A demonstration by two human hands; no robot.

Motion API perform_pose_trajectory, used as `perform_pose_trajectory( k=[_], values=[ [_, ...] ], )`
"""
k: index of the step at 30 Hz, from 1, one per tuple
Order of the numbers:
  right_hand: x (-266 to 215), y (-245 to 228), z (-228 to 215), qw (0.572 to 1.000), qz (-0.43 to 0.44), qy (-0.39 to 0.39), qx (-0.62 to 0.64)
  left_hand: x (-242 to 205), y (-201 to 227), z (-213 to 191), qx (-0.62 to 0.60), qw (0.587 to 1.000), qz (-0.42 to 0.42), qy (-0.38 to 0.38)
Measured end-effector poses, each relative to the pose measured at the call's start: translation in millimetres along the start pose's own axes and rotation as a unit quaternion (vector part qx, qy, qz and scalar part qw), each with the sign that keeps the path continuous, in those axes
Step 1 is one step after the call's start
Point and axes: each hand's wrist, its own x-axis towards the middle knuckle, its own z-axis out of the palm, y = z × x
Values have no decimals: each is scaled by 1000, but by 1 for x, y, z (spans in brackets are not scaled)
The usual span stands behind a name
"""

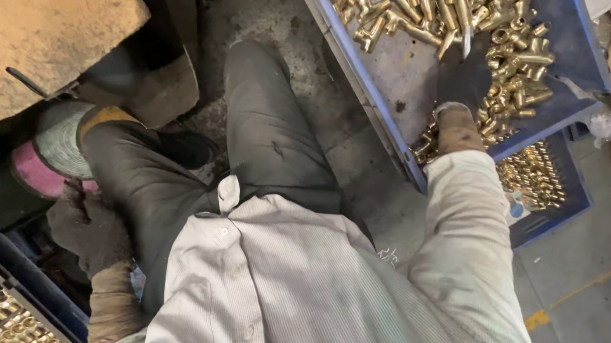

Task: The person sits on the floor and repeatedly picks up brass-colored metal parts from a blue bin. They hold each part against a rotating grinding wheel to polish its surface, then place the finished part into a tray with organized rows.

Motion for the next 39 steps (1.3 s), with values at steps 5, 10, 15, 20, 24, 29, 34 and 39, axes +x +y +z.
perform_pose_trajectory(
  k=[5,10,15,20,24,29,34,39],
  values=[
    [2,-10,12,999,38,28,21,2,19,-5,3,998,67,10],
    [-25,-45,-47,959,86,7,269,-1,36,-7,-203,971,-122,-23],
    [-112,-116,-116,825,120,-229,502,-5,69,2,-330,921,-118,-173],
    [-190,-214,-139,796,-86,-399,446,-3,145,18,-534,706,-75,-459],
    [-221,-277,-135,764,-292,-455,352,8,177,28,-289,839,378,-263],
    [-220,-298,-149,771,-456,-356,268,4,155,-5,-539,782,-46,-308],
    [-212,-321,-152,732,-522,-386,205,17,143,-26,-169,925,308,-147],
    [-210,-332,-124,659,-658,-276,238,22,138,-32,-53,906,377,-188]
  ],
)
